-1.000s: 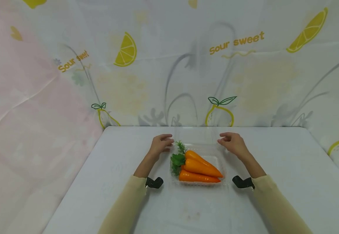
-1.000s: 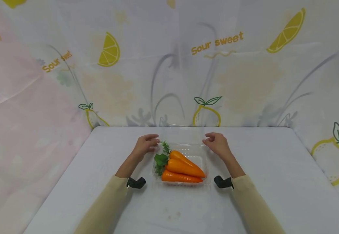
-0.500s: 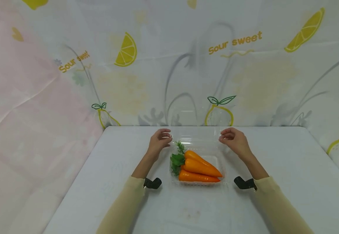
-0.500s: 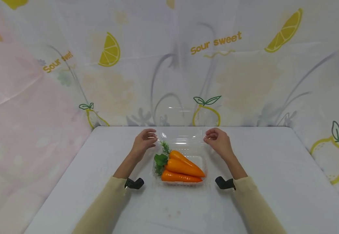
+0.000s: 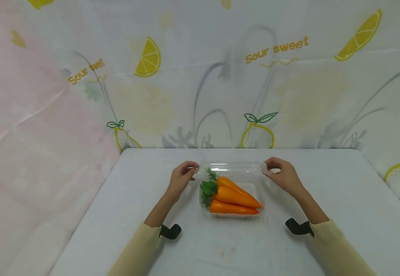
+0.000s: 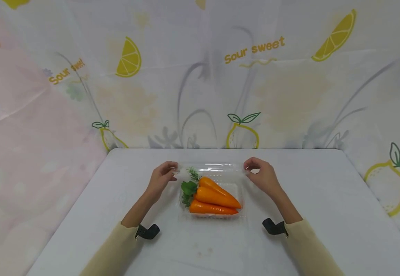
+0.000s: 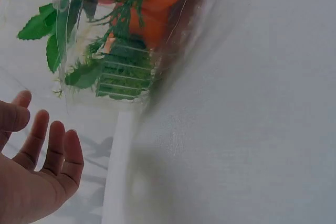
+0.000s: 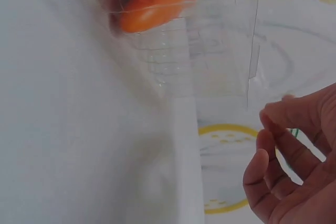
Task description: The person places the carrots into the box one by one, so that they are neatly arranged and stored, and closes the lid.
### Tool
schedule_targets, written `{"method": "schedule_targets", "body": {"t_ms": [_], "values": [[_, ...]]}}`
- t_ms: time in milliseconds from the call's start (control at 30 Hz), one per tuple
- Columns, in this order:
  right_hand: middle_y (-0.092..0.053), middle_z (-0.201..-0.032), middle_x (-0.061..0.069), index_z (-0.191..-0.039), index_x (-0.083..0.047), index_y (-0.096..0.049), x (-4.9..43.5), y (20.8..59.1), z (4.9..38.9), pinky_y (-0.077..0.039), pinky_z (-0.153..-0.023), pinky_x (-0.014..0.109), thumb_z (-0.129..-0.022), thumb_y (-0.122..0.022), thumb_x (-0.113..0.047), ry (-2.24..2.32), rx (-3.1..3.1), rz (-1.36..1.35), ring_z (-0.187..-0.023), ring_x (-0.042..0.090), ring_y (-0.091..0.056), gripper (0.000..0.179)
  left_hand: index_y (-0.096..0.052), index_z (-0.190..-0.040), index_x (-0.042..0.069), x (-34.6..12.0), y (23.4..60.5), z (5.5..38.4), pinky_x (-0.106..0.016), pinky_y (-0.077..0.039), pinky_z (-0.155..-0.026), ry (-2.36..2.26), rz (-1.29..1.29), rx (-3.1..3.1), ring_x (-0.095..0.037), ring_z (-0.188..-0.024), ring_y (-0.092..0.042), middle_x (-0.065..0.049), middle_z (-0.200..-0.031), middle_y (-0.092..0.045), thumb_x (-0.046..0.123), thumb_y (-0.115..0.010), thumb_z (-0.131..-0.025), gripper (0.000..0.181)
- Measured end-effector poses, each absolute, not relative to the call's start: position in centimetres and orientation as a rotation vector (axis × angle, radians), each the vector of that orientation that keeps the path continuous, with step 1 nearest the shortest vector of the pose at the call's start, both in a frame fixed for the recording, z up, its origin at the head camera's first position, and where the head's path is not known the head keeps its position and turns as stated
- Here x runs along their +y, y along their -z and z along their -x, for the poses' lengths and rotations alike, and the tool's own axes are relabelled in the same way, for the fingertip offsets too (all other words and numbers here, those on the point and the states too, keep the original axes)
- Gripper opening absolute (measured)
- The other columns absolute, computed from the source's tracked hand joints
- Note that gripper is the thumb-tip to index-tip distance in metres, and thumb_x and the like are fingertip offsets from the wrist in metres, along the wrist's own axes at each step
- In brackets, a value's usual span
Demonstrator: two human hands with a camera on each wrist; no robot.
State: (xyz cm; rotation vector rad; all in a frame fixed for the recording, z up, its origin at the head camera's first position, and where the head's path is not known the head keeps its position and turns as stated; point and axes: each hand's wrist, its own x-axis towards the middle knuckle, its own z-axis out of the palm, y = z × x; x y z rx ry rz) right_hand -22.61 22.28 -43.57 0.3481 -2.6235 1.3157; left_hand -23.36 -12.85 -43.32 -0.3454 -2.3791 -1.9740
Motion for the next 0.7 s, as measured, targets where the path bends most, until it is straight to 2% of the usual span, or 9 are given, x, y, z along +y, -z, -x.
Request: {"method": "schedule_targets", "body": {"t_ms": [67,233,433,600,700], "values": [[-0.070,-0.102,0.011,-0.098,-0.001,-0.069,22.3,43.6,22.0,-0.054,-0.074,0.030,-0.093,-0.066,-0.003,-1.304,-2.632,-0.362,-0.095,0.028,-0.062,0.007,-0.066,-0.115,-0.003,-13.0,43.1,22.5,-0.038,-0.055,-0.079,1.922,0.350,-2.440,-0.036,-0.104,-0.060,-0.020,-0.117,-0.064,0.005,-0.054,-0.101,0.020],[-0.071,-0.106,0.005,-0.100,-0.009,-0.073,22.4,43.4,19.8,-0.054,-0.076,0.034,-0.095,-0.067,-0.010,-1.291,-2.682,-0.387,-0.101,0.025,-0.063,0.008,-0.067,-0.122,0.007,-13.4,44.0,20.7,-0.035,-0.056,-0.078,1.759,0.406,-2.567,-0.028,-0.109,-0.059,-0.010,-0.125,-0.062,0.013,-0.056,-0.102,0.024],[-0.066,-0.116,0.007,-0.116,-0.011,-0.068,22.7,42.9,16.5,-0.052,-0.074,0.033,-0.092,-0.073,-0.021,-1.344,-2.755,-0.400,-0.107,0.031,-0.058,0.027,-0.054,-0.136,0.005,-13.2,43.6,16.9,-0.036,-0.055,-0.079,1.742,0.357,-2.740,-0.029,-0.112,-0.059,-0.015,-0.136,-0.052,0.012,-0.059,-0.100,0.037],[-0.058,-0.126,0.013,-0.126,-0.006,-0.056,22.6,42.7,14.5,-0.053,-0.078,0.036,-0.090,-0.075,-0.022,-1.499,-2.798,-0.398,-0.114,0.035,-0.056,0.043,-0.047,-0.139,0.002,-12.5,42.9,14.5,-0.035,-0.056,-0.070,1.675,0.302,-2.819,-0.026,-0.099,-0.063,-0.016,-0.121,-0.057,0.011,-0.062,-0.097,0.046],[-0.059,-0.123,0.014,-0.127,-0.002,-0.050,22.3,42.6,13.7,-0.052,-0.079,0.037,-0.091,-0.074,-0.024,-1.581,-2.831,-0.341,-0.110,0.032,-0.059,0.048,-0.041,-0.142,-0.001,-12.2,42.8,14.0,-0.035,-0.056,-0.063,1.772,0.218,-2.779,-0.023,-0.085,-0.064,-0.014,-0.106,-0.059,0.010,-0.060,-0.097,0.050]]}}
